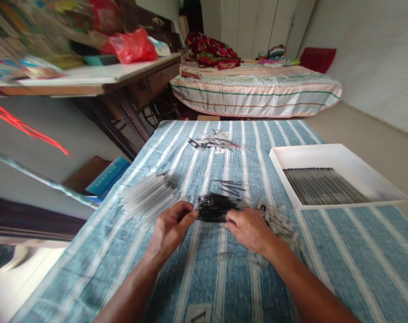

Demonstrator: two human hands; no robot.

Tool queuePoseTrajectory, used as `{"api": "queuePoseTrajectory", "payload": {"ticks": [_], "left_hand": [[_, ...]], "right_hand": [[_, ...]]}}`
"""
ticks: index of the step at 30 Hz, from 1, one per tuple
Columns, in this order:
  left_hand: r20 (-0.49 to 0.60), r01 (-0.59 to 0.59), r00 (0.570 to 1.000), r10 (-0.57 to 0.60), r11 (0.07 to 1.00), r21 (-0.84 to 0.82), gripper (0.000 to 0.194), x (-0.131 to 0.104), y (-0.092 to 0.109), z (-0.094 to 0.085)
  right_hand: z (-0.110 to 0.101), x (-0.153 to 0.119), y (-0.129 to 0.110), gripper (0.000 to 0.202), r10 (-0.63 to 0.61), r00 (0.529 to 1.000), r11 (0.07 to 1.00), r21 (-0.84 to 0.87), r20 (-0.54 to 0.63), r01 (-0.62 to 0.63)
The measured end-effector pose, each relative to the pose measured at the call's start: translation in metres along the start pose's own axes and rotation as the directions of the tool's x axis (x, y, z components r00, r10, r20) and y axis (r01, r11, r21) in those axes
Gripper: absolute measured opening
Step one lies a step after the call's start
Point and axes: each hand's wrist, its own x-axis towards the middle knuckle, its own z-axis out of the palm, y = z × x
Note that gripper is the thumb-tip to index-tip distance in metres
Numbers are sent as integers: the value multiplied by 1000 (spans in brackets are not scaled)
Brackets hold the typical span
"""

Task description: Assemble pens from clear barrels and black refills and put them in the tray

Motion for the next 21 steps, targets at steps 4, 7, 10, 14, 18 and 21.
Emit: {"api": "queuePoseTrajectory", "payload": {"ticks": [4, 7, 10, 14, 18, 21], "left_hand": [[-36, 107, 992, -120, 958, -265, 19, 4, -2, -2], [-42, 175, 976, -215, 882, -438, 20, 5, 0, -2], [-59, 179, 967, -249, 821, -542, 22, 6, 2, -1], [-91, 165, 954, -284, 758, -631, 25, 8, 0, -4], [-138, 132, 943, -302, 721, -680, 27, 12, -2, -9], [-158, 125, 932, -326, 699, -704, 28, 15, -2, -13]], "right_hand": [[5, -1, -9, 21, -26, 993, 946, -318, 118, 63], [4, 0, -17, 25, -15, 985, 910, -405, 174, 85], [1, 3, -23, 26, 18, 977, 894, -440, 214, 80], [0, 7, -24, 22, 12, 970, 903, -419, 243, 93], [0, 7, -24, 22, 3, 965, 906, -410, 261, 108], [2, 6, -24, 22, -12, 968, 902, -416, 252, 119]]}}
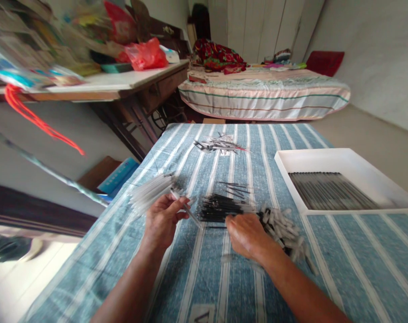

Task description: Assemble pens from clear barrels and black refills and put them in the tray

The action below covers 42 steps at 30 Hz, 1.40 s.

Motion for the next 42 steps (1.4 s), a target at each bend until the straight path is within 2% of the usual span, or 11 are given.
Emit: {"api": "queuePoseTrajectory", "payload": {"ticks": [12, 16, 20, 23, 26, 28, 31, 33, 36, 38, 42], "left_hand": [[-46, -24, 999, 22, 999, -45, 28, 6, -1, -6], [-11, -1, 1000, 1, 1000, -17, 27, 2, -3, -2], [19, -8, 1000, 8, 1000, 25, 26, -2, -5, 2], [28, -7, 1000, 6, 1000, 31, 25, -3, -6, 3], [43, -11, 999, 9, 999, 32, 24, -3, -6, 3], [50, -11, 999, 10, 999, 32, 23, -3, -6, 3], [63, 5, 998, -5, 1000, -4, 22, -4, -6, 3], [78, 20, 997, -16, 999, -49, 22, -3, -6, 2], [88, 38, 996, -29, 994, -104, 23, -2, -5, 0], [84, 51, 996, -41, 991, -127, 23, -2, -5, 0], [85, 76, 994, -63, 985, -158, 21, -4, -3, 2]], "right_hand": [[14, -2, 15, 17, 93, 986, 995, 36, -141, -89], [5, -5, 14, 24, 109, 976, 983, 166, -191, -77], [-8, -16, 6, 18, -61, 995, 936, 341, -80, 85], [-8, -22, -7, 15, -192, 981, 941, 282, -13, 188], [-3, -23, -14, 12, -243, 970, 949, 204, -5, 239], [-1, -22, -14, 11, -224, 974, 933, 280, -41, 226], [-2, -20, -8, 8, -146, 983, 769, 612, -114, 185], [-3, -19, -4, 9, -81, 988, 505, 849, -131, 154], [1, -16, -1, 11, 3, 991, 130, 983, -133, 131], [6, -14, -1, 13, 70, 982, 36, 984, -176, 173], [14, -10, -4, 12, 188, 950, -46, 964, -249, 262]]}}
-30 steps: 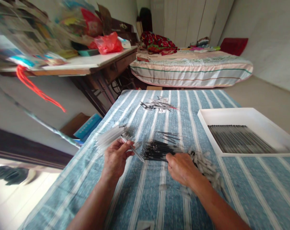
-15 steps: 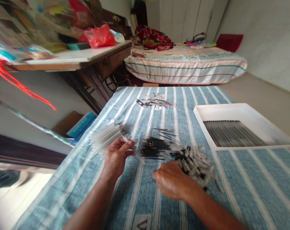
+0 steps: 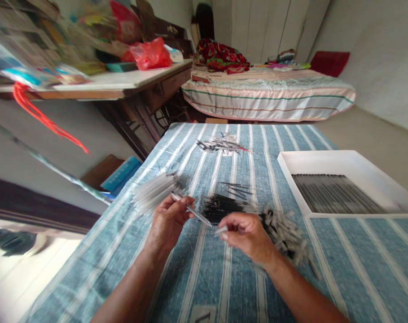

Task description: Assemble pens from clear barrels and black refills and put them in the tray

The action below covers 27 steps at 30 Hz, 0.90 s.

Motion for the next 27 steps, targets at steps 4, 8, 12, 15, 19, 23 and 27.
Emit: {"api": "queuePoseTrajectory", "payload": {"ticks": [4, 8, 12, 15, 19, 23, 27], "left_hand": [[-12, 14, 1000, -14, 1000, -8, 22, -2, 0, 2], [-22, 18, 1000, -18, 1000, -12, 24, -3, -1, 3], [-27, 21, 999, -21, 1000, -19, 23, -4, -2, 5], [-23, 29, 999, -29, 999, -15, 22, -5, -4, 6], [-6, 49, 999, -49, 998, -31, 22, -7, -8, 7], [30, 109, 994, -108, 993, -52, 20, -7, -9, 6], [45, 140, 990, -137, 988, -68, 17, -7, -11, 5]], "right_hand": [[5, 0, 2, 11, -21, 998, 997, 69, -59, 25], [9, 0, 1, 13, -41, 995, 998, 52, -95, 46], [11, 0, 4, 14, -52, 994, 998, 28, -93, 55], [13, 0, 6, 18, -48, 993, 999, 2, -103, 49], [14, -1, 6, 20, -75, 987, 997, -45, -143, 69], [14, -1, 6, 18, -88, 977, 993, -96, -192, 70], [12, 1, 9, 14, -114, 955, 989, -119, -273, 84]]}}
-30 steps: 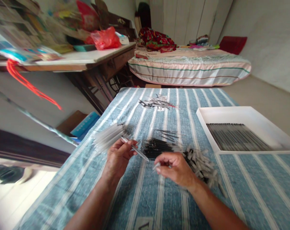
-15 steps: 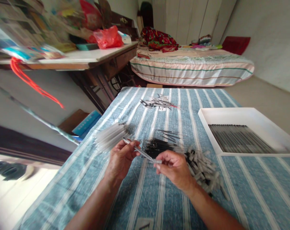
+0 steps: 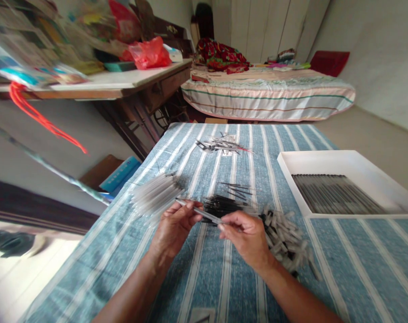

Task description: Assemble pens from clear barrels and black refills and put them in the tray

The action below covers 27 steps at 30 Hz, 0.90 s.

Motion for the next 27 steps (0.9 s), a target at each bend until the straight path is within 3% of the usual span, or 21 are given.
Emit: {"api": "queuePoseTrajectory", "payload": {"ticks": [14, 18, 20, 23, 25, 27], "left_hand": [[-53, -15, 999, 13, 999, -40, 16, -1, -8, 3], [-96, -20, 995, 23, 999, 37, 17, 2, -1, 2], [-129, -17, 991, 29, 996, 92, 16, 5, 1, 1], [-114, 13, 993, 6, 986, 167, 17, 8, 0, 3], [-93, 36, 995, -16, 975, 219, 19, 6, -3, 6], [-63, 54, 997, -37, 952, 302, 22, 2, -4, 9]], "right_hand": [[7, 3, 9, 17, -15, 999, 998, 56, -53, 18], [4, 13, 4, 14, -113, 993, 986, -119, 28, 116], [1, 18, -5, 12, -211, 973, 914, -334, 89, 229], [0, 20, -16, 12, -347, 915, 669, -630, 204, 394], [2, 18, -22, 16, -376, 875, 485, -741, 303, 465], [2, 17, -27, 18, -368, 853, 364, -786, 371, 499]]}}
